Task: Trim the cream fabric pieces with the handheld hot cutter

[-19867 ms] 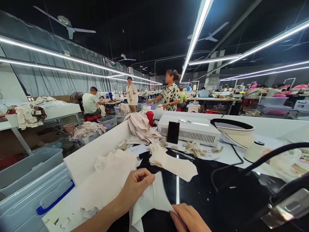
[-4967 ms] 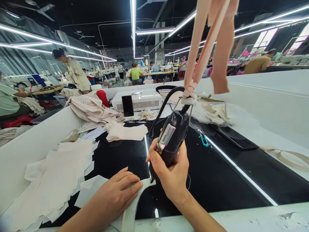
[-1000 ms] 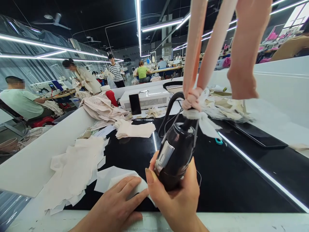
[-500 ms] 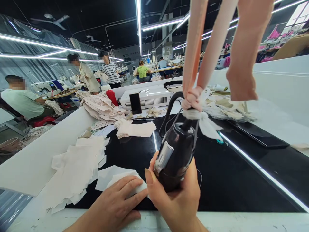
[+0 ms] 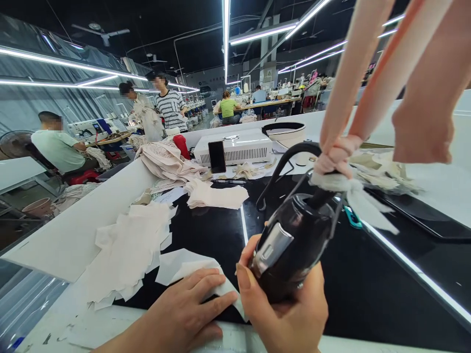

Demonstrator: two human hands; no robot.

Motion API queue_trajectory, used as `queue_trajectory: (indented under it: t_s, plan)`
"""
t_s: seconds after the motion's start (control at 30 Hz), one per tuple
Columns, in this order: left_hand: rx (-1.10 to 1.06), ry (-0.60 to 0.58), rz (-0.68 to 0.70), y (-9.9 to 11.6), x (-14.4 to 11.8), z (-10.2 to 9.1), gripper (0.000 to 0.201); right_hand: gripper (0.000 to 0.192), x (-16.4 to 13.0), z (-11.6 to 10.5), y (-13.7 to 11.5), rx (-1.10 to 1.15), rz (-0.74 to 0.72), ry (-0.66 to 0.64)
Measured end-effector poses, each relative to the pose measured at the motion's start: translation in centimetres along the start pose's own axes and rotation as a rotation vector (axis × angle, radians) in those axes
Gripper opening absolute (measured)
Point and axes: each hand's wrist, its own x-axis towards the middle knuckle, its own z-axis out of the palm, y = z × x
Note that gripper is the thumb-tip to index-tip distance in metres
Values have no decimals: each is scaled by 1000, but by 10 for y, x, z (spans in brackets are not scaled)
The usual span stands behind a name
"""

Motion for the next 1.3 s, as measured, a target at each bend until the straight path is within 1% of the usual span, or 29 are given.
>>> queue_trajectory:
  t_s: [0.07,0.1,0.23,0.37,0.43,0.5,0.57,0.67,0.87,1.07,1.2,1.3]
  plan:
    - [5,1,0,0,-1,2,63,51,0,-2,0,16,19,1]
    - [7,0,1,0,-2,2,64,52,0,-2,0,22,28,-2]
    - [11,9,20,1,-3,4,65,45,8,0,-1,92,44,-16]
    - [11,-6,19,0,-5,5,78,44,18,14,1,160,49,33]
    - [14,-14,20,-2,-6,5,82,37,21,21,5,167,58,27]
    - [17,-13,24,-3,-6,5,80,26,23,26,8,167,56,13]
    - [16,1,37,-5,-7,4,75,21,24,30,11,167,49,2]
    - [5,9,53,-7,-7,3,69,24,25,33,12,177,37,-11]
    - [-9,-1,50,-6,-6,1,66,27,24,35,7,195,41,-22]
    - [7,0,63,-7,-5,1,62,29,25,37,5,198,35,-3]
    - [8,18,69,-7,-5,1,55,31,25,39,3,184,28,-4]
    - [14,31,72,-7,-4,0,52,29,25,40,2,141,31,14]
